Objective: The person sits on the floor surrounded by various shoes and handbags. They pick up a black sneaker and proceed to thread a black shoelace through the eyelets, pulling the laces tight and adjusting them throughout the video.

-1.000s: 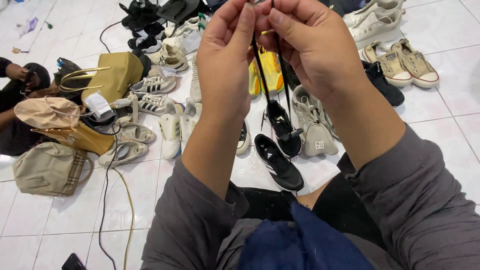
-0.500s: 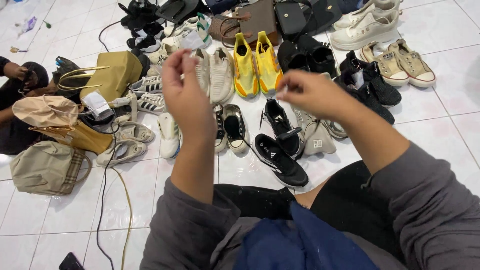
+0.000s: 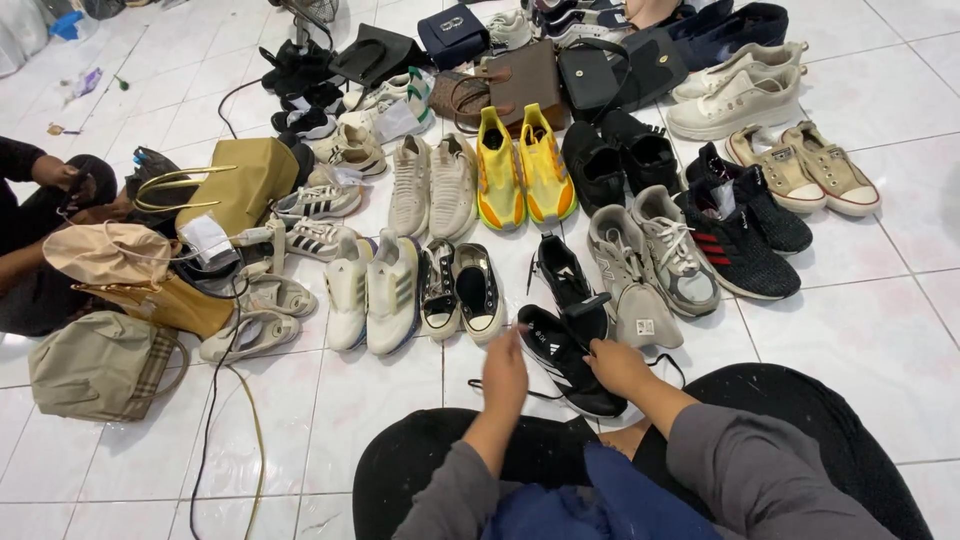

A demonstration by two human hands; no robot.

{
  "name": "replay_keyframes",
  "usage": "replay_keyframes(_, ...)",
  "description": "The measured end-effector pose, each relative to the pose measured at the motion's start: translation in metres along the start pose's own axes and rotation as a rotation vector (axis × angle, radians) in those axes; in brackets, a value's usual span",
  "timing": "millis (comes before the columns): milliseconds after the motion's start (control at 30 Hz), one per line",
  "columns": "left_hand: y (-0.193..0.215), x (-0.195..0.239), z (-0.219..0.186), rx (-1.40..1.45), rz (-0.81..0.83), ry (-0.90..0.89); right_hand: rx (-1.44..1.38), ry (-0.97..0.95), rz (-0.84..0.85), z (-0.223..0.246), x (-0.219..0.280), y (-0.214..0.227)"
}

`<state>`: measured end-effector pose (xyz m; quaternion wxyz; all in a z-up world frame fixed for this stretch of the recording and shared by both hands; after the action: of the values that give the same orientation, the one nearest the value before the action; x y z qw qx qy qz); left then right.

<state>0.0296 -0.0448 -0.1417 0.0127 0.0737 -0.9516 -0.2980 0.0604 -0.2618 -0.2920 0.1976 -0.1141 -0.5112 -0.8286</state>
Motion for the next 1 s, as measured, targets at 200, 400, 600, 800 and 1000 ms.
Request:
replay_keyframes(200,-0.12,0.052,0.066,-0.6,0.466,-0.29,-0.124,0.014,0.023,-0.02,-0.01,-0.02)
replay_keyframes(400,-0.128,0.051,0.07,-0.746,0.452,-0.337,-0.103,0.125,0.056,-0.013,-0.018,-0.041)
replay_keyframes(600,-0.132,0.052,0.082,-0.797,0.461,-0.319,-0.076,0.079,0.134,-0.018,-0.018,-0.045)
replay_keyframes(800,-0.135,0.051,0.082,-0.821,0.456,-0.349,-0.13,0.099,0.19,-0.018,-0.015,-0.04)
replay_keyframes(1000,-0.135,0.051,0.086,-0.837,0.426,-0.345,0.081,0.095,0.207,-0.036,-0.035,-0.057)
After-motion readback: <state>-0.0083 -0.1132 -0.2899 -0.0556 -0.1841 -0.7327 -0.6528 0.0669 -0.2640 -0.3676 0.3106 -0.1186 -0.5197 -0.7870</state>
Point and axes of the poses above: each hand's wrist, its own x-axis away from the middle knuckle, its own y-axis out of the back of the hand, z = x × y, the point moved 8 cm from there along -x, towards the middle knuckle, and after that the axes turned 3 degrees about y, right-handed, at the moved point
